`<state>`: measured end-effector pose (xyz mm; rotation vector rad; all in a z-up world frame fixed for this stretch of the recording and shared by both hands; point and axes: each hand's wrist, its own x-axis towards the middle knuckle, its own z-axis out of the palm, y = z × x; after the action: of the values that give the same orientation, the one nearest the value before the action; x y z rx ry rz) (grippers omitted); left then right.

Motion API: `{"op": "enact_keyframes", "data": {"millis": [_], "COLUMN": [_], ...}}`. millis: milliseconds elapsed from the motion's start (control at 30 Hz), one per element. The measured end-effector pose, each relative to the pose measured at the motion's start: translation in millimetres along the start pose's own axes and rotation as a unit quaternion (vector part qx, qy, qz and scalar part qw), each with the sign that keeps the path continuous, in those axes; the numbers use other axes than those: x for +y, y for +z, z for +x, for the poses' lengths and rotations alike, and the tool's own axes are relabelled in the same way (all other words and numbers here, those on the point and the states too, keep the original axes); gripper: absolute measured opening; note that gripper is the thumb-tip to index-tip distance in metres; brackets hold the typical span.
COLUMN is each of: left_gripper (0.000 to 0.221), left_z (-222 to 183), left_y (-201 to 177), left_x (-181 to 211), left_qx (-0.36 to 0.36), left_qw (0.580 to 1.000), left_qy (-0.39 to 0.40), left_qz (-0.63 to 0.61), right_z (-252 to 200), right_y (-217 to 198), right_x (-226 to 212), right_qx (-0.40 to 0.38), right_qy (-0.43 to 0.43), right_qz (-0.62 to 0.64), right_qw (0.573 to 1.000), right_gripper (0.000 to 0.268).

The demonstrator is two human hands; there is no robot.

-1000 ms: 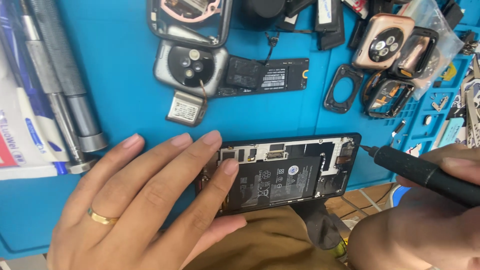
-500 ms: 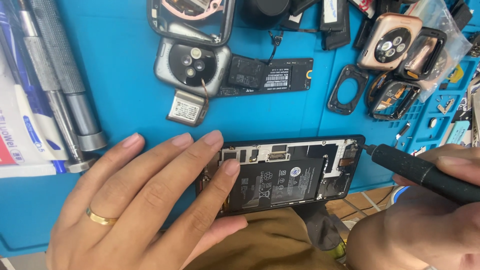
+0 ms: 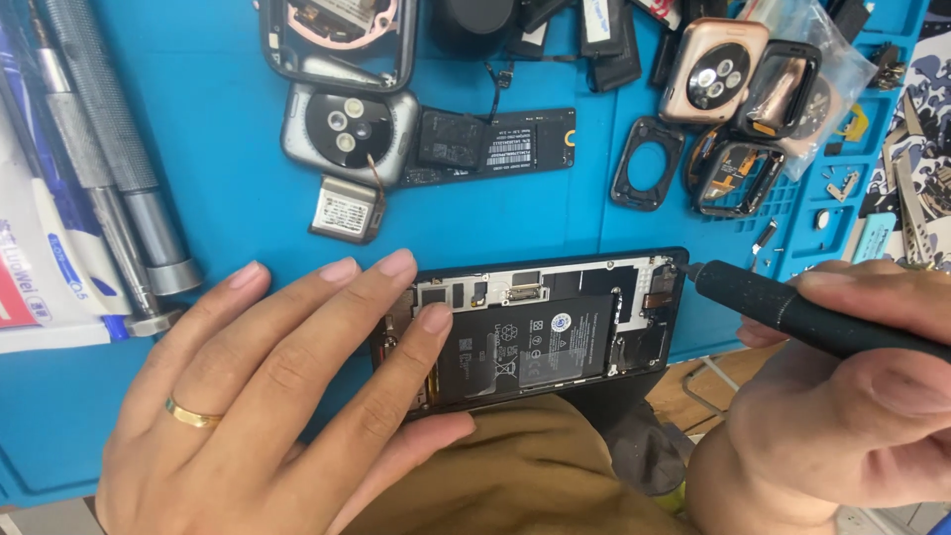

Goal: Repairing a smartphone by manipulating internal components with tweezers and a screwdriver

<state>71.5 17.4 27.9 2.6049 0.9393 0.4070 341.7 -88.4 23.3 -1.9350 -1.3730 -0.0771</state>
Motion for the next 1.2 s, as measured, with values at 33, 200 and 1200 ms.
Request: {"op": "enact_keyframes", "data": {"millis": [33,200,1200], "left_gripper": [0.062,0.062,0.104], "left_z": [0.1,1.9,-18.5], "left_y": [0.0,-0.2,7.1], "left_x": [0.4,2.2,2.2], "left_qx": [-0.004,-0.006,0.024], "left_qw": [1.0,1.0,0.998], "left_qy": [0.0,0.0,-0.016], "left_qz": [0.0,0.003,-0.059], "right_z": [1.4,2.8,0.1], "right_y": [-0.6,3.4,8.8], "right_x": [-2.0,-9.6,-1.3], "right_qx": [-0.012,-0.004,0.027], "right_qy": [-0.008,0.014,0.021], "right_qz": [-0.007,0.0,0.023], "right_qw": [1.0,1.0,0.999], "right_gripper": [0.067,0.07,0.071]}}
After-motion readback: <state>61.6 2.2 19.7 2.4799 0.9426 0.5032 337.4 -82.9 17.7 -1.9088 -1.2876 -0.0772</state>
